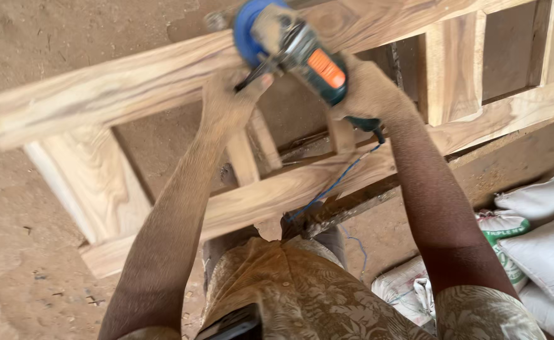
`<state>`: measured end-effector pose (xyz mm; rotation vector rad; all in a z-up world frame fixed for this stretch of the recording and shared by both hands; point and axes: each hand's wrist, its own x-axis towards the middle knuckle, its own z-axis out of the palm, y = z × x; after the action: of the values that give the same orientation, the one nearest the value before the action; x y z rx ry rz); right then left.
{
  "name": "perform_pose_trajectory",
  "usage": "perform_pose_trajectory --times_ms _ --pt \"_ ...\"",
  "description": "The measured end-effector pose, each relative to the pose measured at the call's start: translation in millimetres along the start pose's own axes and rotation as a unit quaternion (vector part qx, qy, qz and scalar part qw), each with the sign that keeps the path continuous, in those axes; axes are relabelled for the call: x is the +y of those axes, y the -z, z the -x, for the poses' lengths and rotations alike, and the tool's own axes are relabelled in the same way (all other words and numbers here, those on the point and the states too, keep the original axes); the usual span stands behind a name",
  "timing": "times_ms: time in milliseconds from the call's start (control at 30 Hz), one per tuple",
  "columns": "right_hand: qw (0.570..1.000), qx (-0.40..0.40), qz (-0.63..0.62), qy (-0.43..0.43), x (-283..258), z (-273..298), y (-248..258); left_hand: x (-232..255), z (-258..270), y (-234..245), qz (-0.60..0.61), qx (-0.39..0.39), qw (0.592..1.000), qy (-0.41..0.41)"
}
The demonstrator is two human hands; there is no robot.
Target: The person uses an angle grinder with a sanding disc to smooth the surface of a wooden frame structure. They systematically move the tool along the top and side rails of the frame, holding the wood steady with their left hand while operating the grinder with their right hand.
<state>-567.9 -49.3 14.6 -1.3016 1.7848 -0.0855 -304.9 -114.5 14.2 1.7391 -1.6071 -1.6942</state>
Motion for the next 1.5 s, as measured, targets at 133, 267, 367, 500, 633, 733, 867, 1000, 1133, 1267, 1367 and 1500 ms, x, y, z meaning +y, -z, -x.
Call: perform_pose_trajectory --times_ms 133,267,367,500,633,733,867,1000,1133,1267,1367,1500 --pt "0.998 0.039 -0.042 -0.036 63.0 -1.9 37.4 34.0 -43.5 -60.9 -0.018 -0.043 0.999 -0.022" --pt "0.995 0.090 0.012 -0.034 130.0 13.6 64.2 51.0 -65.8 -132.4 -0.103 -0.061 0.990 -0.079" --pt "0.991 0.083 -0.086 -0.057 171.7 27.1 78.0 69.6 -83.8 -177.6 -0.176 -0.085 0.974 -0.118" --pt "0.979 0.143 -0.119 -0.086 211.4 38.3 91.5 115.4 -111.4 -229.6 -0.252 -0.060 0.944 -0.204" --pt "0.965 0.169 -0.182 -0.086 224.1 47.9 71.9 126.2 -110.6 -237.0 -0.258 -0.055 0.950 -0.166" --pt "0.972 0.191 -0.130 -0.050 199.6 42.6 53.1 104.8 -100.0 -190.2 -0.206 -0.044 0.952 -0.224" --pt "0.975 0.134 -0.178 0.028 109.8 25.6 16.9 55.9 -56.7 -94.2 -0.138 0.068 0.910 -0.386" --pt "0.996 0.049 -0.068 0.043 -4.5 8.3 -14.6 7.8 3.5 6.7 -0.084 0.079 0.987 -0.109" --pt "0.997 -0.028 0.050 0.051 -113.9 -4.7 -61.6 -48.7 58.6 99.8 -0.094 0.151 0.981 0.078" --pt "0.987 -0.112 0.010 0.116 -211.0 -12.9 -113.6 -100.4 101.4 176.3 0.088 0.224 0.968 0.066" --pt "0.976 -0.147 0.036 0.157 -268.8 -16.0 -150.5 -135.6 135.5 224.5 0.094 0.275 0.952 0.090" --pt "0.949 -0.173 0.140 0.226 -325.3 -19.0 -193.7 -176.4 181.0 256.5 0.106 0.337 0.928 0.118"
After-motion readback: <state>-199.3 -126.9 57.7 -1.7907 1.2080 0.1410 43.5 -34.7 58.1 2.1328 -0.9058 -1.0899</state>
